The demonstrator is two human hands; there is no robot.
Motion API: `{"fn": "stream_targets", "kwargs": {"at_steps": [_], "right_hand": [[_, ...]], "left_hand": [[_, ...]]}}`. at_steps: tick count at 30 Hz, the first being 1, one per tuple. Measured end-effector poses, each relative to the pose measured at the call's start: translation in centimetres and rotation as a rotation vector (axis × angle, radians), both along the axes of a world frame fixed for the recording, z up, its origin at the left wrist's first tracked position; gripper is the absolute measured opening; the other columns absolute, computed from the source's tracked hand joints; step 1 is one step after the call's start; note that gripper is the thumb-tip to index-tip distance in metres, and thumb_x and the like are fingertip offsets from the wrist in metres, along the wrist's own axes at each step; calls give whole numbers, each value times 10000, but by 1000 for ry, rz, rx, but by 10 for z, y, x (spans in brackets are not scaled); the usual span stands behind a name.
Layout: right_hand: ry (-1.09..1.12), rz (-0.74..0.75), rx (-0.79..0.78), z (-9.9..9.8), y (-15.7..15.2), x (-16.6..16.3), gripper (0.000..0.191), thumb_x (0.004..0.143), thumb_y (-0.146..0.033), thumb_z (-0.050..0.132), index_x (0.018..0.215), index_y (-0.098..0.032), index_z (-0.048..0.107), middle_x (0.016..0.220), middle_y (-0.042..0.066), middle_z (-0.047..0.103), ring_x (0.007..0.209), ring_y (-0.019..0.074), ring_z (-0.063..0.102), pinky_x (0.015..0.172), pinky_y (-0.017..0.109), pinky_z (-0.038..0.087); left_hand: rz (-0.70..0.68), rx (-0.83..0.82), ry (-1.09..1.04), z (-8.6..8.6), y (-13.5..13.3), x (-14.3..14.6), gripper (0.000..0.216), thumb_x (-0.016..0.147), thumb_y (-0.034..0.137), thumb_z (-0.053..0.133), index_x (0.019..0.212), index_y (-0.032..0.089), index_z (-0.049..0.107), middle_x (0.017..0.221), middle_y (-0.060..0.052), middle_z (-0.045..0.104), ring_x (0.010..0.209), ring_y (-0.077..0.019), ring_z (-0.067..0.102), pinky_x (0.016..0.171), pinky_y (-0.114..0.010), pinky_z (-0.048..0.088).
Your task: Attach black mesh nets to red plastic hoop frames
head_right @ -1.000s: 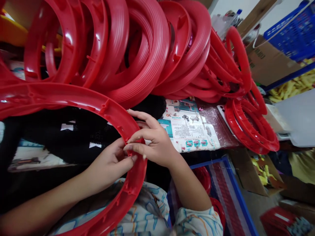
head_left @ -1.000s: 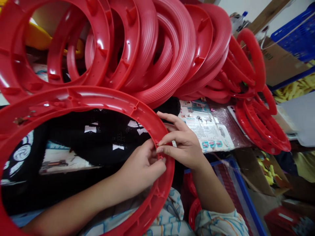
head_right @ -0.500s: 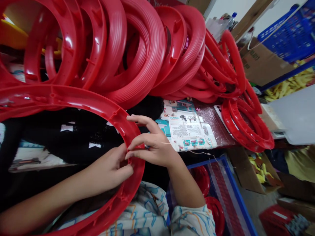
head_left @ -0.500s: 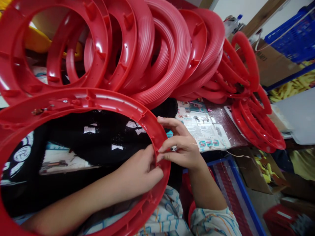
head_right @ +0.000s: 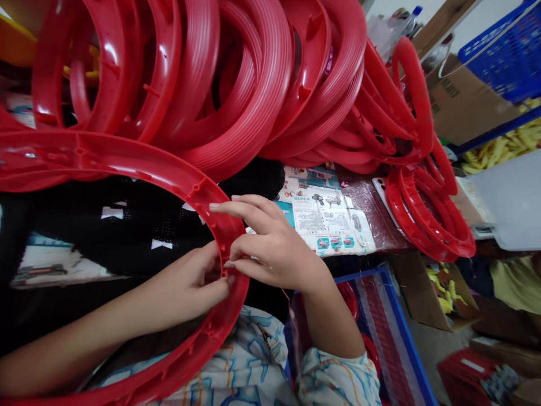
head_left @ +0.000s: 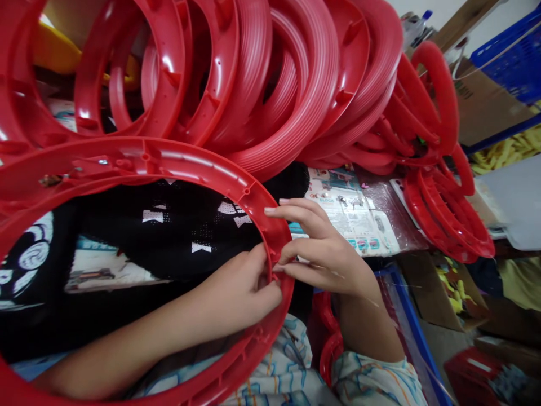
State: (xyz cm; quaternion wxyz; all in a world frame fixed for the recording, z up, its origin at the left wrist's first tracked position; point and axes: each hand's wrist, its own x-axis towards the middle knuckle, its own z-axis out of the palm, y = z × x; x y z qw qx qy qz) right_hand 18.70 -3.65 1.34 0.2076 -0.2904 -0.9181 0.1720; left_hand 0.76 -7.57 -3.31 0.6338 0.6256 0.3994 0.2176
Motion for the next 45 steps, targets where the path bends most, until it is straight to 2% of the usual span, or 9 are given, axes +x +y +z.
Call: {"fn": "stream_targets", "kwargs": {"at_steps": [6, 12, 19, 26, 32, 35, 38, 41, 45], "right_hand": [[192, -62, -208, -12, 6, 7, 69, 789, -281, 704, 785, -212, 699, 1317, 64, 542, 1170, 232, 528, 994, 393, 439], [309, -19, -128, -18, 7, 8, 60, 760, -222, 735, 804, -230, 694, 1292, 53, 565, 1184, 239, 519, 1018, 417, 423], [488, 11, -295, -27, 2, 5, 60, 757, -207, 736, 781, -245, 696, 1387, 0, 446, 1276, 261, 448, 1017, 401, 440], [485, -85, -302, -34, 0, 1, 117, 742, -150, 739, 770, -257, 699, 1418, -29, 392, 1304, 240, 414, 1089, 390, 366], [531, -149, -355, -40, -5, 1, 163, 762, -96, 699, 784, -257, 694, 1338, -8, 467, 1231, 188, 484, 1066, 350, 397], [538, -183, -350, -41, -8, 1, 147, 762, -110, 696, 774, -257, 702, 1310, 2, 496, 1200, 198, 509, 1057, 369, 405], [553, -218, -348, -41, -10, -1, 87, 748, -164, 719, 758, -249, 704, 1290, 19, 520, 1146, 213, 548, 1017, 389, 441], [608, -220, -306, -42, -10, -4, 109, 727, -181, 742, 788, -263, 703, 1261, 22, 545, 1137, 211, 555, 1000, 394, 457], [602, -213, -254, -40, -9, -4, 106, 728, -219, 749, 801, -285, 709, 1348, 2, 485, 1236, 243, 487, 998, 419, 462]], "left_hand": [[-11, 9, 138, 6, 4, 5, 200, 755, 191, 453, 952, 184, 488, 848, -35, 608, 735, -199, 573, 662, -313, 429], [-120, 53, 139, 4, -1, 4, 181, 761, 187, 435, 932, 208, 491, 805, -10, 603, 715, -199, 569, 662, -315, 423], [-128, 37, 109, 4, -1, 1, 219, 771, 189, 445, 982, 211, 498, 779, 18, 591, 671, -166, 555, 615, -279, 413], [-137, 79, 113, 8, -1, 3, 140, 756, 188, 465, 889, 202, 504, 750, 25, 568, 639, -145, 514, 593, -262, 397], [-165, -118, -79, -2, 1, -4, 189, 766, 248, 568, 947, 195, 552, 823, 1, 631, 694, -156, 579, 607, -249, 449], [-51, -248, -258, -7, 1, 1, 249, 782, 297, 607, 997, 181, 554, 894, -28, 641, 767, -166, 600, 680, -271, 482], [134, -251, -370, -8, 1, 9, 221, 813, 247, 557, 1020, 173, 534, 879, -22, 628, 758, -145, 589, 720, -283, 484], [181, -141, -251, -6, 0, 14, 192, 788, 182, 523, 980, 171, 533, 794, 2, 611, 661, -130, 565, 631, -260, 460], [123, -33, -59, 0, 1, 11, 182, 761, 168, 502, 941, 175, 534, 725, 12, 598, 651, -154, 581, 597, -262, 442]]}}
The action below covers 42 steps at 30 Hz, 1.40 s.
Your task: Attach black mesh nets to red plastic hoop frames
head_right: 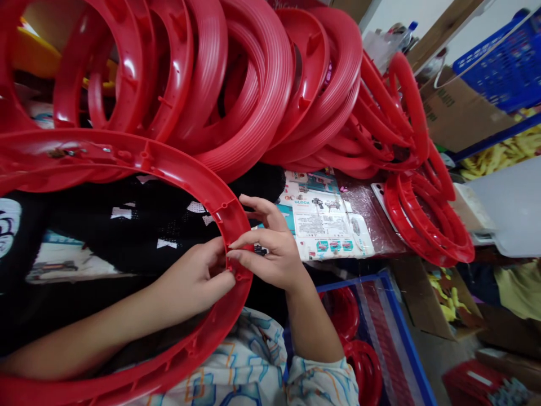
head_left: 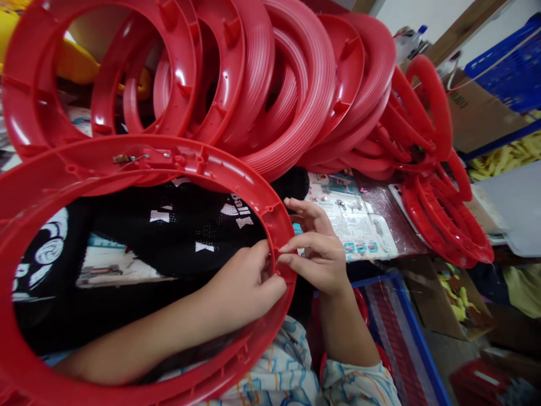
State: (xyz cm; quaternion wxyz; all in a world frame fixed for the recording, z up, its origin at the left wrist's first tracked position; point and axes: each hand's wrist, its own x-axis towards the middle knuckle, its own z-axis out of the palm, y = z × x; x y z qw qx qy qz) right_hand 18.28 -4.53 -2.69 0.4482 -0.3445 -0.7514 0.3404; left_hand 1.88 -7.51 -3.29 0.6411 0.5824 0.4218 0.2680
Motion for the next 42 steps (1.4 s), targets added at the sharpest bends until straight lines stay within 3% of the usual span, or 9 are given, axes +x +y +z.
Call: {"fn": "stream_targets", "kwargs": {"at_steps": [11, 14, 20, 25, 28, 32, 35, 38, 42], "right_hand": [[20, 88, -161, 12, 12, -5, 76, 693, -222, 794, 738, -243, 737, 1281, 29, 513, 1197, 220, 511, 1051, 396, 408], [42, 54, -206, 10, 10, -6, 85, 677, -244, 806, 717, -234, 731, 1277, 33, 511, 1105, 209, 562, 984, 391, 464], [99, -30, -215, 6, 2, -8, 81, 678, -239, 805, 702, -238, 728, 1252, 34, 552, 1022, 190, 602, 926, 370, 495], [90, -52, -200, 3, -1, -8, 86, 672, -246, 808, 706, -253, 729, 1257, 23, 565, 1072, 207, 588, 950, 385, 476], [79, -69, -187, 3, 0, -9, 93, 677, -271, 801, 716, -248, 720, 1248, 31, 571, 1055, 209, 588, 939, 394, 482], [51, -36, -110, 4, 3, -9, 73, 711, -247, 766, 754, -249, 706, 1209, 35, 548, 1010, 191, 582, 921, 389, 492], [25, -3, -56, 7, 6, -9, 69, 717, -234, 757, 749, -249, 699, 1270, 31, 487, 1103, 212, 540, 964, 398, 468], [-23, 18, -64, 10, 10, -10, 59, 735, -272, 745, 734, -243, 693, 1308, 31, 470, 1172, 229, 499, 1000, 412, 441], [-73, 58, -112, 16, 13, -14, 125, 756, -321, 733, 705, -216, 687, 1326, 42, 480, 1226, 234, 466, 1069, 425, 363]], "left_hand": [[-160, 52, 110, 3, -4, -8, 147, 772, 161, 475, 908, 192, 521, 714, 29, 578, 597, -132, 508, 571, -255, 393], [-183, 21, 14, 3, -3, -10, 118, 802, 172, 487, 914, 190, 522, 727, 33, 562, 641, -129, 516, 624, -259, 416], [-154, -287, -274, 0, -1, -10, 195, 784, 213, 599, 959, 156, 535, 888, -20, 625, 794, -150, 603, 729, -284, 485], [-35, -284, -472, -9, 0, -3, 353, 747, 229, 641, 1071, 173, 513, 943, -20, 616, 846, -154, 612, 754, -285, 500], [42, -119, -366, -11, 0, 2, 258, 811, 205, 524, 1067, 173, 524, 891, -8, 618, 832, -152, 595, 768, -287, 480], [8, 27, -145, -7, 2, 2, 238, 761, 132, 466, 985, 171, 538, 783, 23, 576, 722, -140, 540, 692, -272, 443], [-7, 50, -54, -3, 2, -2, 223, 743, 126, 461, 951, 177, 523, 788, 30, 572, 682, -127, 516, 628, -249, 412], [-130, 24, 1, 1, 2, -7, 142, 747, 134, 459, 869, 177, 517, 730, 37, 547, 638, -121, 495, 573, -234, 387], [-243, -7, -24, 0, 0, -12, 113, 775, 161, 485, 881, 181, 518, 796, 21, 561, 681, -130, 508, 649, -259, 438]]}}
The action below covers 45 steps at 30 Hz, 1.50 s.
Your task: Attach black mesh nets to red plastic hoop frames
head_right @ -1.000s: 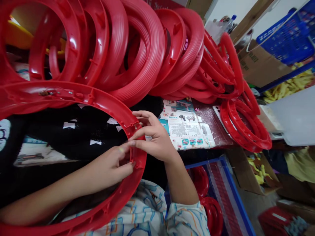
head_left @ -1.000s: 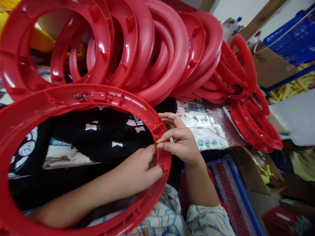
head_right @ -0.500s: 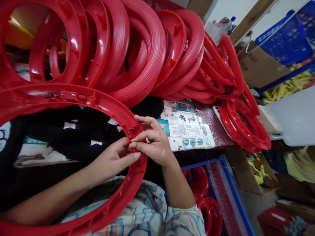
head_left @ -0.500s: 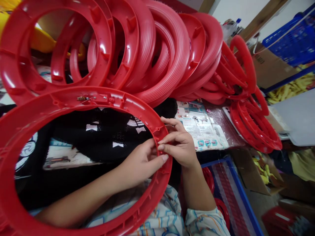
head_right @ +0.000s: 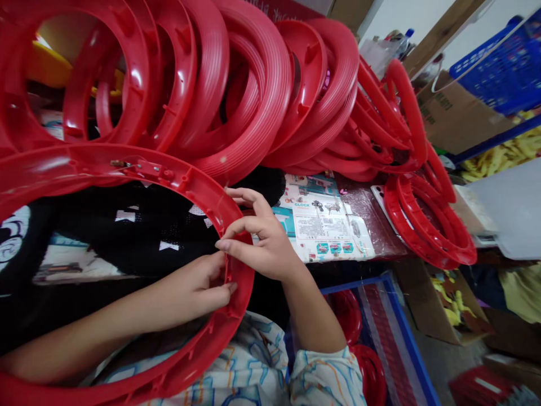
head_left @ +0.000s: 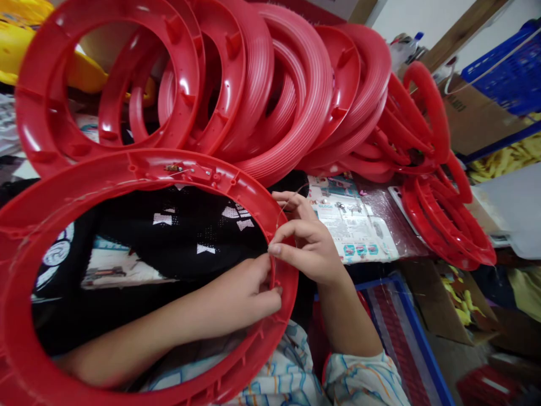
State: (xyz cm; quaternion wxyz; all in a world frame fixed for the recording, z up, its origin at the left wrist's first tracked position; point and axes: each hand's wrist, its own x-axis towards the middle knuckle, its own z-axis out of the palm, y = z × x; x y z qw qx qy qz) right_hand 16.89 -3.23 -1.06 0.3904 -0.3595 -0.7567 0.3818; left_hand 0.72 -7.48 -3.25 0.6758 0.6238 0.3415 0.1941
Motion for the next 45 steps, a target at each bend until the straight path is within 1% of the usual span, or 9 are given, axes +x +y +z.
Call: {"fn": "stream_targets", "kwargs": {"at_steps": [4, 9, 15, 18, 23, 26, 36, 41, 45], "right_hand": [[28, -29, -55, 2, -2, -2, 161, 767, -339, 725, 697, -203, 675, 1343, 53, 483, 1262, 236, 445, 1060, 407, 369], [45, -54, -52, -2, -6, 1, 106, 773, -266, 720, 714, -197, 666, 1349, 59, 490, 1269, 225, 453, 1045, 383, 384], [47, -74, -37, -5, -9, -1, 129, 778, -281, 714, 716, -194, 643, 1361, 61, 482, 1266, 233, 461, 1040, 390, 395], [49, -53, -26, -3, -9, 0, 122, 797, -268, 693, 723, -192, 632, 1371, 57, 472, 1272, 226, 453, 1045, 383, 392], [23, 141, -22, -1, 5, 12, 81, 785, -269, 707, 779, -202, 662, 1442, 35, 374, 1309, 246, 413, 1092, 421, 350], [-37, 282, 33, 0, 15, 21, 97, 788, -311, 704, 826, -222, 693, 1509, -3, 263, 1367, 267, 331, 1113, 442, 318], [-238, 486, 90, 14, 32, 29, 87, 832, -260, 653, 851, -213, 724, 1567, -28, 119, 1437, 261, 170, 1139, 436, 260], [-249, 446, 232, 13, 30, 31, 131, 860, -268, 609, 784, -221, 705, 1527, -30, 215, 1397, 244, 266, 1100, 420, 343], [-350, 241, 497, 8, 17, 33, 124, 871, -244, 574, 796, -264, 671, 1431, -37, 349, 1331, 224, 338, 1086, 450, 375]], "left_hand": [[1, -63, -77, -3, -1, -2, 122, 830, 204, 508, 949, 189, 522, 902, 3, 581, 777, -144, 541, 728, -285, 467], [-29, -310, -267, -6, 1, -2, 191, 838, 264, 585, 1006, 179, 554, 909, 3, 618, 818, -134, 591, 753, -270, 489], [360, -288, -351, -5, 0, 10, 214, 801, 226, 607, 996, 163, 544, 887, -8, 652, 795, -130, 627, 707, -235, 504], [410, -214, -325, -5, -1, 14, 211, 793, 178, 577, 1000, 174, 535, 838, 11, 636, 760, -123, 619, 715, -240, 501], [384, -148, -241, -6, -1, 15, 161, 791, 161, 540, 950, 180, 551, 706, 42, 579, 690, -119, 568, 672, -242, 466], [344, -186, -267, -6, 0, 16, 142, 780, 169, 538, 921, 176, 548, 765, 19, 604, 749, -141, 579, 673, -253, 461], [242, -156, -202, -7, 3, 17, 54, 769, 170, 536, 817, 177, 515, 734, 33, 527, 654, -115, 489, 606, -249, 392], [237, -170, -215, -5, 4, 16, 74, 778, 181, 529, 851, 176, 526, 745, 31, 521, 648, -114, 469, 589, -247, 381], [203, -170, -246, -7, 4, 15, 109, 777, 154, 524, 880, 188, 540, 762, 34, 526, 644, -107, 456, 592, -247, 381]]}}
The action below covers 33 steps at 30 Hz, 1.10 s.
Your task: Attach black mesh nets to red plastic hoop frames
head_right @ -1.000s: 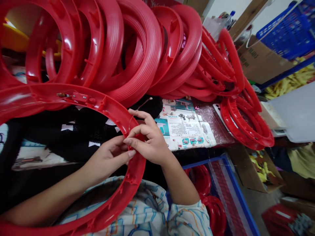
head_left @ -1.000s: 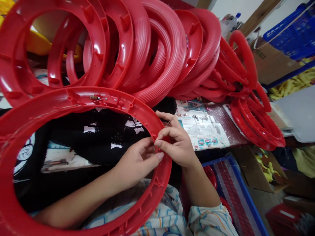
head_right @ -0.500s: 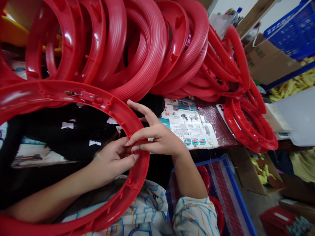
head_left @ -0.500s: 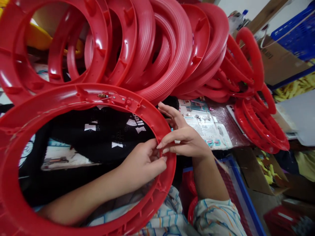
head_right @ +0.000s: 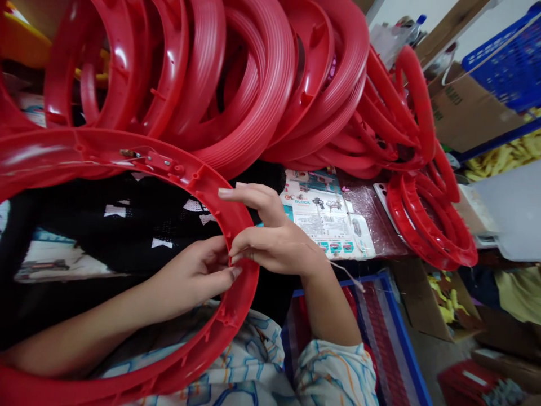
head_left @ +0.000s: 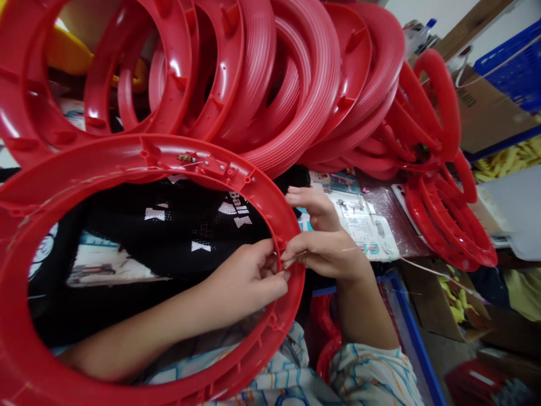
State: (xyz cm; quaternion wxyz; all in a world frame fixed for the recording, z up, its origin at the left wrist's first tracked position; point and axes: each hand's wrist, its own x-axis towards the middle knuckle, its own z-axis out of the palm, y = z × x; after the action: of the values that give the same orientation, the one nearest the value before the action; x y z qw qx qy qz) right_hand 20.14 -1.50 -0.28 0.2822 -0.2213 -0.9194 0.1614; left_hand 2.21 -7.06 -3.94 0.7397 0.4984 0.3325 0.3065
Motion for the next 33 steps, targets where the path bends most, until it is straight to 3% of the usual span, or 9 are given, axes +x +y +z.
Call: {"fn": "stream_targets", "kwargs": {"at_steps": [3, 9, 15, 23, 27, 33], "right_hand": [[-52, -89, 176, 2, -10, -2, 100, 864, -199, 583, 814, -271, 630, 1301, -17, 475, 1291, 214, 377, 1060, 447, 419], [-99, -52, 329, 16, -14, -5, 173, 829, -92, 620, 846, -248, 548, 1174, -23, 533, 1249, 193, 418, 1012, 366, 485], [-151, -55, 297, 33, -14, -5, 259, 823, -88, 628, 964, -277, 519, 1022, -30, 589, 1122, 146, 505, 933, 280, 516], [-227, -20, 283, 39, -13, -7, 331, 813, -106, 641, 1074, -242, 490, 896, -37, 616, 1140, 151, 487, 967, 277, 479], [-292, -3, 262, 44, -13, -7, 329, 837, -95, 602, 1114, -242, 503, 939, -32, 640, 1150, 159, 480, 968, 295, 475], [-304, 81, 248, 44, -8, 0, 109, 867, -145, 575, 889, -251, 584, 1204, 7, 559, 1219, 188, 428, 1002, 377, 455]], "left_hand": [[-14, -13, -21, -1, 0, -1, 148, 756, 111, 511, 878, 190, 537, 738, 44, 513, 633, -104, 450, 588, -245, 377], [-60, -6, -62, 2, 2, 0, 136, 746, 95, 511, 853, 178, 527, 706, 46, 504, 643, -109, 457, 600, -252, 379], [-69, 13, -57, 4, 3, -1, 113, 758, 122, 536, 853, 181, 521, 707, 54, 472, 625, -96, 421, 575, -241, 348], [-83, 51, -29, -2, 1, 2, 89, 775, 144, 531, 850, 187, 510, 692, 61, 453, 610, -96, 412, 549, -235, 331], [-77, 90, 45, -4, 1, 1, 62, 779, 169, 538, 830, 184, 505, 689, 55, 452, 605, -100, 411, 556, -243, 342], [-92, 46, 17, 2, 3, 2, 71, 814, 248, 545, 834, 189, 512, 721, 43, 478, 625, -110, 434, 587, -254, 371]]}}
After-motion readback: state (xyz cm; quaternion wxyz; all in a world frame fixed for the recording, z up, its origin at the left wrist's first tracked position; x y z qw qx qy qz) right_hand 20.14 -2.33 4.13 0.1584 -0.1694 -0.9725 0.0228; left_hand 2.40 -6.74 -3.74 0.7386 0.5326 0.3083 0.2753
